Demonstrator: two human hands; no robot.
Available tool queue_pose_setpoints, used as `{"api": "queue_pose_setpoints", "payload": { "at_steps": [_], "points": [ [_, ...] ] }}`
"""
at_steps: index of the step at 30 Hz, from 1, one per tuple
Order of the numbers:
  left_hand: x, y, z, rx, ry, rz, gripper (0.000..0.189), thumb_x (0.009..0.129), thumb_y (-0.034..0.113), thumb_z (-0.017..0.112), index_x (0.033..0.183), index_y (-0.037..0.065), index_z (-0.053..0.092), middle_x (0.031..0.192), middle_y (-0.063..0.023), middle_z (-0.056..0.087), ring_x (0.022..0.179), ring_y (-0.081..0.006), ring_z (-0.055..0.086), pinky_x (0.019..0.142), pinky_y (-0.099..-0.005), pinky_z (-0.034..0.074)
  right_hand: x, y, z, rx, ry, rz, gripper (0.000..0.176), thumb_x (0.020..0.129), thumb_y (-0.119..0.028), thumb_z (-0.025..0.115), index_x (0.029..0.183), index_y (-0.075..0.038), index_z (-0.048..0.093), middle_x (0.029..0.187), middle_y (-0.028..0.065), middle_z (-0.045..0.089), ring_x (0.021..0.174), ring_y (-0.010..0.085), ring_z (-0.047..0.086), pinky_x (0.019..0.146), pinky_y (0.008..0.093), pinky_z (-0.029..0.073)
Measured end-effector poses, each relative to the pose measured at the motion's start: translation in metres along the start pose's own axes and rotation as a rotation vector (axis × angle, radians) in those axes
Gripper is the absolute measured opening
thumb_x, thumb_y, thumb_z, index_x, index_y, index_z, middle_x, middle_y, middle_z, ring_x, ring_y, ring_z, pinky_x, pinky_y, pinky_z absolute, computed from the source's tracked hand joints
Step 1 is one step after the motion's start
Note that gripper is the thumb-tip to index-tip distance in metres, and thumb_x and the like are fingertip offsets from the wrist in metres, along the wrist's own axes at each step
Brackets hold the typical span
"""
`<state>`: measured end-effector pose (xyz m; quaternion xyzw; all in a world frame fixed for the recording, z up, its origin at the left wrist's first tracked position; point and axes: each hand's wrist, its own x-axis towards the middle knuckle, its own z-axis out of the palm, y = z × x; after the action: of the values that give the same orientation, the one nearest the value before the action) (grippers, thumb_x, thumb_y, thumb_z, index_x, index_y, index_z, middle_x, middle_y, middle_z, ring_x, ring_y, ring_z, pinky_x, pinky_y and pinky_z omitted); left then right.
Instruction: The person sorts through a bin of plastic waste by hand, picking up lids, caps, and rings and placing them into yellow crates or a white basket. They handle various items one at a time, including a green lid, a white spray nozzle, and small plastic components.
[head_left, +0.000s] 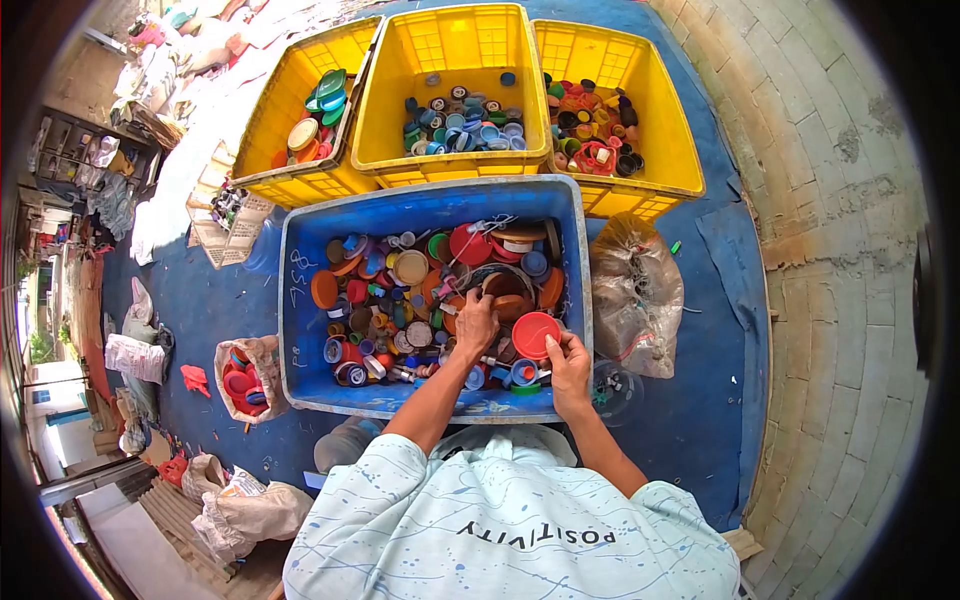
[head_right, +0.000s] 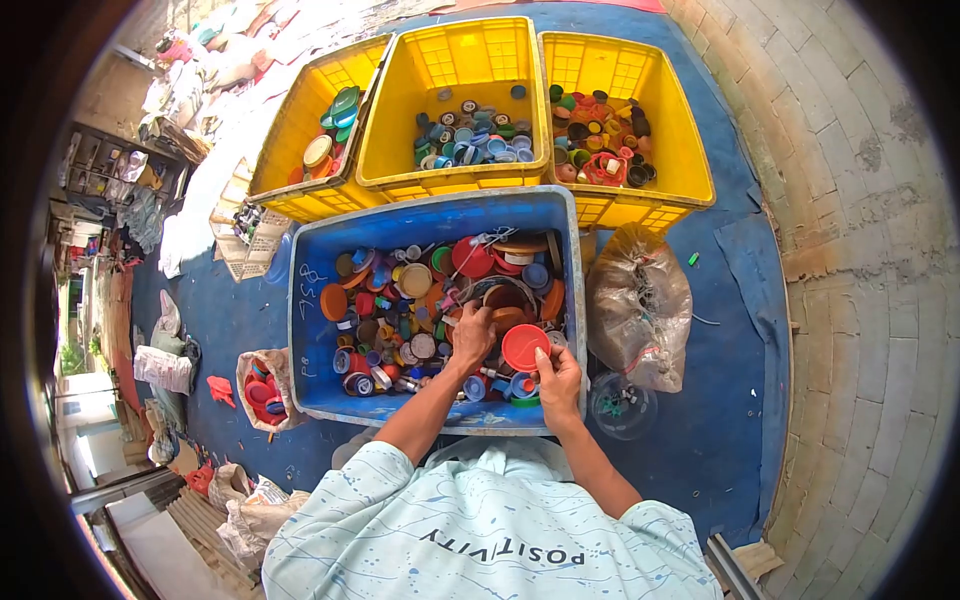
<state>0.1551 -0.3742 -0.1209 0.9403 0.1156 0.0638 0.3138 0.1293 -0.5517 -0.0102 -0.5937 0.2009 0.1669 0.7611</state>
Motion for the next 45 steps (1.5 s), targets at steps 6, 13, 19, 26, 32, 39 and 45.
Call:
{"api": "queue_pose_setpoints", "payload": {
  "at_steps": [6, 13, 19, 26, 32, 39, 45],
  "points": [
    [-0.001, 0.004, -0.021, -0.082, -0.187, -0.15, 0.023, 0.077, 0.017, 0.066, 0.094, 0.003, 0.059, 0.08, -0.0217, 0.065, 0.083, -0.041, 0.063, 0.071, -0.0471, 0.05, 0.005, 0.002, 0.0, 0.037, -0.032, 0.012, 0.018, 0.091, -0.017, 0.062, 0.1, -0.002, 0.057, 0.078, 0.0008, 0.061, 0.061, 0.0055, 0.053, 0.058, 0.0192, 0.043],
    [-0.024, 0.002, -0.087, -0.406, 0.051, -0.313, 0.027, 0.08, 0.017, 0.065, 0.096, -0.001, 0.052, 0.079, -0.0232, 0.062, 0.078, -0.0408, 0.062, 0.069, -0.0446, 0.048, 0.021, -0.009, 0.025, 0.065, -0.163, 0.001, 0.015, 0.089, -0.016, 0.064, 0.096, -0.005, 0.056, 0.075, 0.001, 0.061, 0.056, 0.0067, 0.052, 0.053, 0.0196, 0.042],
    [-0.095, -0.024, -0.157, -1.008, 0.261, -0.552, 0.026, 0.092, 0.022, 0.061, 0.104, 0.002, 0.05, 0.096, -0.0074, 0.062, 0.075, -0.0134, 0.063, 0.065, -0.0259, 0.052, 0.025, -0.015, 0.081, -0.004, -0.344, -0.004, 0.012, 0.09, -0.014, 0.063, 0.096, -0.008, 0.055, 0.078, 0.0007, 0.062, 0.06, 0.007, 0.055, 0.057, 0.0195, 0.045],
    [-0.219, -0.073, -0.244, -1.575, 0.386, -0.628, 0.032, 0.093, 0.025, 0.06, 0.116, 0.005, 0.049, 0.101, -0.0069, 0.061, 0.084, -0.0139, 0.064, 0.078, -0.0298, 0.055, -0.035, 0.041, 0.175, -0.087, -0.496, 0.036, 0.012, 0.09, -0.012, 0.062, 0.098, -0.006, 0.055, 0.083, 0.0024, 0.063, 0.066, 0.0081, 0.056, 0.062, 0.0221, 0.047],
    [-0.332, -0.159, -0.287, -1.757, 0.589, -0.705, 0.031, 0.092, 0.029, 0.06, 0.113, 0.009, 0.049, 0.099, -0.0046, 0.062, 0.085, -0.014, 0.064, 0.074, -0.0283, 0.052, -0.14, 0.136, 0.27, -0.184, -0.643, 0.135, 0.014, 0.089, -0.013, 0.063, 0.097, -0.008, 0.053, 0.082, 0.002, 0.063, 0.067, 0.0097, 0.058, 0.061, 0.0231, 0.046],
    [-0.437, -0.243, -0.369, -1.699, 0.777, -0.852, 0.033, 0.089, 0.021, 0.064, 0.114, 0.008, 0.046, 0.098, -0.0089, 0.064, 0.086, -0.0163, 0.065, 0.072, -0.0296, 0.05, -0.243, 0.221, 0.361, -0.278, -0.793, 0.294, 0.015, 0.09, -0.013, 0.062, 0.1, -0.006, 0.053, 0.08, 0.0027, 0.061, 0.065, 0.0095, 0.057, 0.058, 0.0225, 0.043],
    [-0.446, -0.307, -0.402, -1.741, 0.916, -0.833, 0.035, 0.087, 0.015, 0.065, 0.115, 0.009, 0.046, 0.101, -0.0087, 0.065, 0.087, -0.0178, 0.066, 0.073, -0.0307, 0.051, -0.251, 0.244, 0.403, -0.358, -0.792, 0.313, 0.016, 0.09, -0.011, 0.061, 0.101, -0.004, 0.052, 0.081, 0.0039, 0.061, 0.065, 0.01, 0.057, 0.057, 0.0229, 0.044]
  ]
}}
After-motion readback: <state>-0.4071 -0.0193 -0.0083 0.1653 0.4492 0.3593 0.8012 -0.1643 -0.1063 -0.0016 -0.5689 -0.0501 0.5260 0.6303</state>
